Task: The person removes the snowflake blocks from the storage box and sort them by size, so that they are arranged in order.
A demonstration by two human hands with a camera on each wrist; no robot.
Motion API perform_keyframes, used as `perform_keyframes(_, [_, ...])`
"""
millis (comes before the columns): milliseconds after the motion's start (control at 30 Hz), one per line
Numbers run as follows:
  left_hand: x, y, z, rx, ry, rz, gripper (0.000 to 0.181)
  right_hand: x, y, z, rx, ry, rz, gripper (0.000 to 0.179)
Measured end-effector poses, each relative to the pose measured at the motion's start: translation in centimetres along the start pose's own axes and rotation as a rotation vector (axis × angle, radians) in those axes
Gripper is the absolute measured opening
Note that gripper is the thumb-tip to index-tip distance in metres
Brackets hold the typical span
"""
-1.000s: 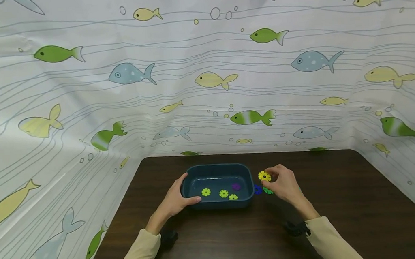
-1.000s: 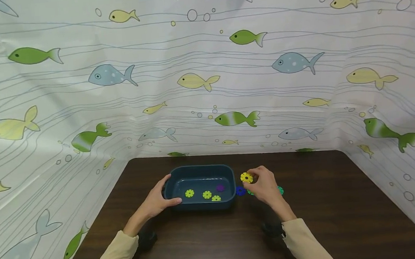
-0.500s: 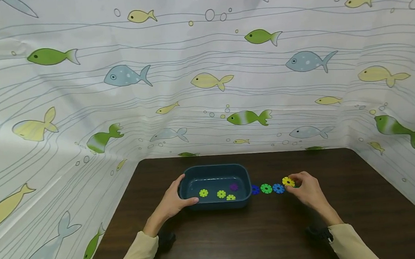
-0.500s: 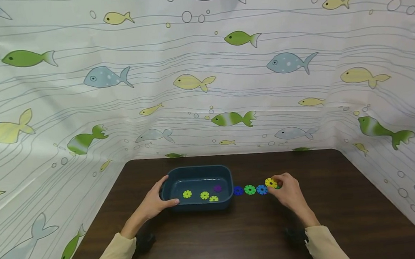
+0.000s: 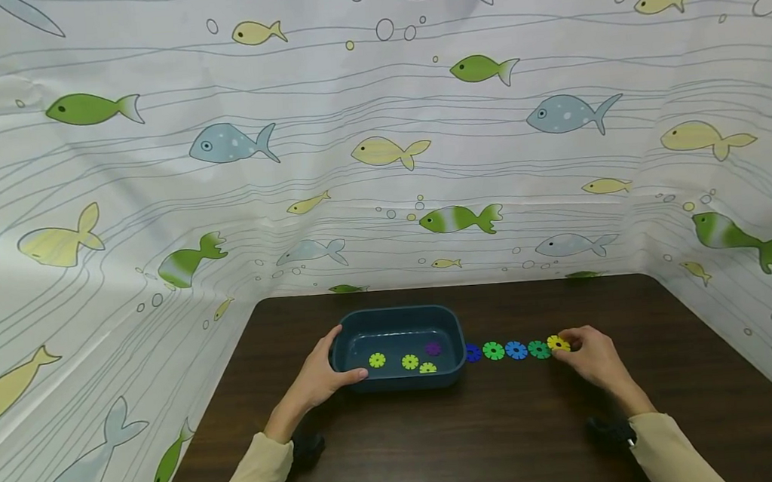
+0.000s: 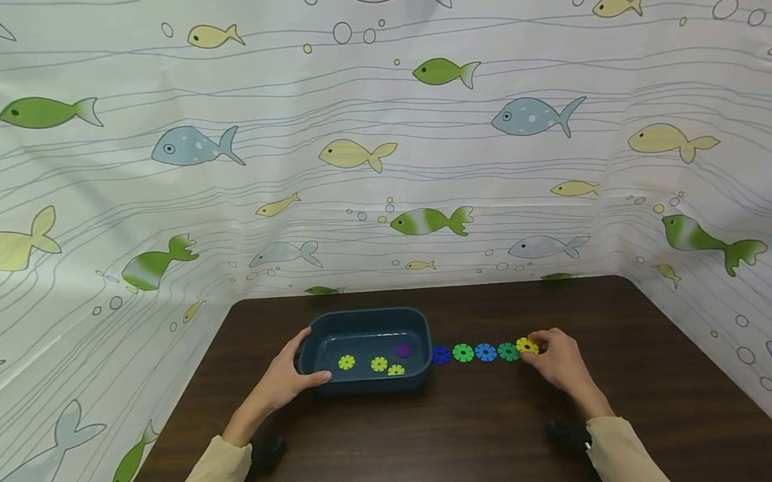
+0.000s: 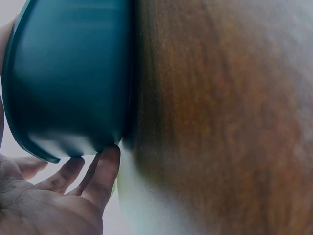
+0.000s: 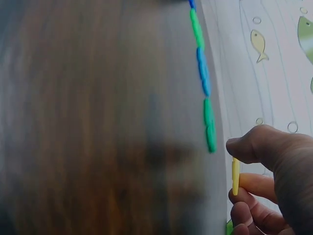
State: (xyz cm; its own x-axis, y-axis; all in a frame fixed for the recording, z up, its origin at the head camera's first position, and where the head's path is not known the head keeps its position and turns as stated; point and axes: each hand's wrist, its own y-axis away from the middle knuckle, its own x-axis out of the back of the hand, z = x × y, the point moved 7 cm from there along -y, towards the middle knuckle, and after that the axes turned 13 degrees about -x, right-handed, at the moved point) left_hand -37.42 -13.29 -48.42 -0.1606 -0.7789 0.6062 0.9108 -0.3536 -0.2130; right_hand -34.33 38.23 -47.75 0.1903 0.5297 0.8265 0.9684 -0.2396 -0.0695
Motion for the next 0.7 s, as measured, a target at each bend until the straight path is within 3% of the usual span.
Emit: perform_keyframes(700, [0.0,0.0,-0.1,0.006,-0.006,-0.008,0.118,-0.3,-1.4,1.8,-0.093,0.009,-0.110,0.050])
